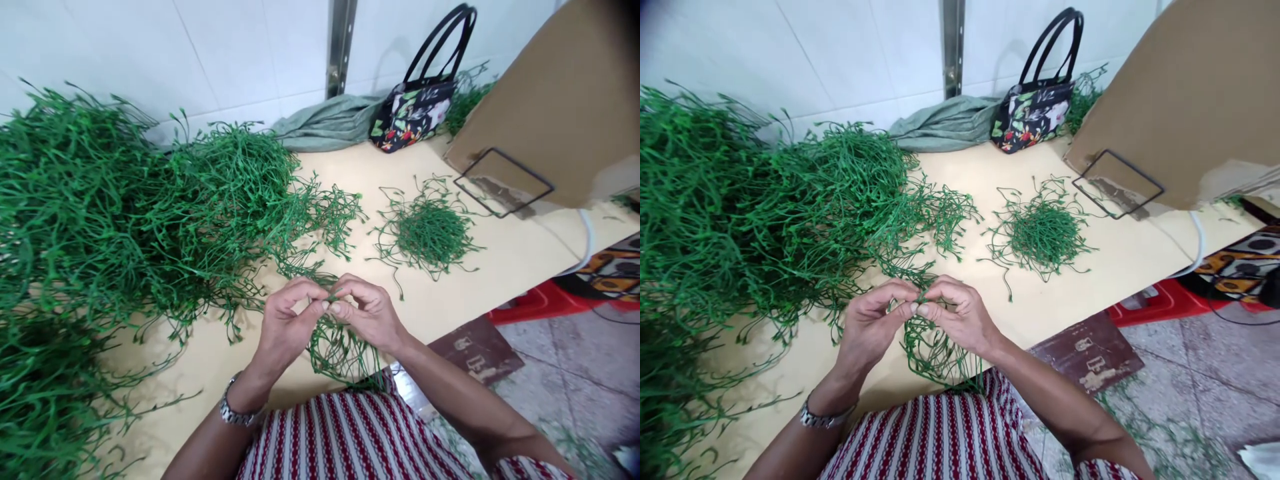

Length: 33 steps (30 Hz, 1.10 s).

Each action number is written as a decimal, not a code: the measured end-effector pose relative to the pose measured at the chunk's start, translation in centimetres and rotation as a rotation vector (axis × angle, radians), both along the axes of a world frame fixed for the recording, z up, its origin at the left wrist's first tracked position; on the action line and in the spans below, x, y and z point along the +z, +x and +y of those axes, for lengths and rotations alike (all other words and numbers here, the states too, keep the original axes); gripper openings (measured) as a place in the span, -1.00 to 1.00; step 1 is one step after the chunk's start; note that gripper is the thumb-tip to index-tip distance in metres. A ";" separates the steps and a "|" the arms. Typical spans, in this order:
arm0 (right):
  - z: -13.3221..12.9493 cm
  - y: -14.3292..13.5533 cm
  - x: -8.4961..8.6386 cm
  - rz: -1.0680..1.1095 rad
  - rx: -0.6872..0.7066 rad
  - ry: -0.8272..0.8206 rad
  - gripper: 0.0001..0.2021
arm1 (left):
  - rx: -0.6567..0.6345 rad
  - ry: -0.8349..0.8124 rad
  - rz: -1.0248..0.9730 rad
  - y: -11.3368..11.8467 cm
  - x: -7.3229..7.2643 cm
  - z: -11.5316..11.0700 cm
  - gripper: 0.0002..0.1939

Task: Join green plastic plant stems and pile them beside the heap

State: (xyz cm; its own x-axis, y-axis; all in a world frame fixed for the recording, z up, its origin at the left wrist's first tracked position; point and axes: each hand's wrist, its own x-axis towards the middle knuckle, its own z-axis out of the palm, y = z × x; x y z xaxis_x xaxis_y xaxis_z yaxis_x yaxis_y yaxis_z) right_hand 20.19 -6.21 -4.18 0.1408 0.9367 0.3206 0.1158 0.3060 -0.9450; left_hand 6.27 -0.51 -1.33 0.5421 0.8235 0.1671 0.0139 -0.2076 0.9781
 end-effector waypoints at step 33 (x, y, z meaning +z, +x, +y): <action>0.1 1.2 1.7 -0.176 0.192 -0.317 -0.82 | -0.167 -0.098 0.263 -0.5 0.9 1.0 -0.92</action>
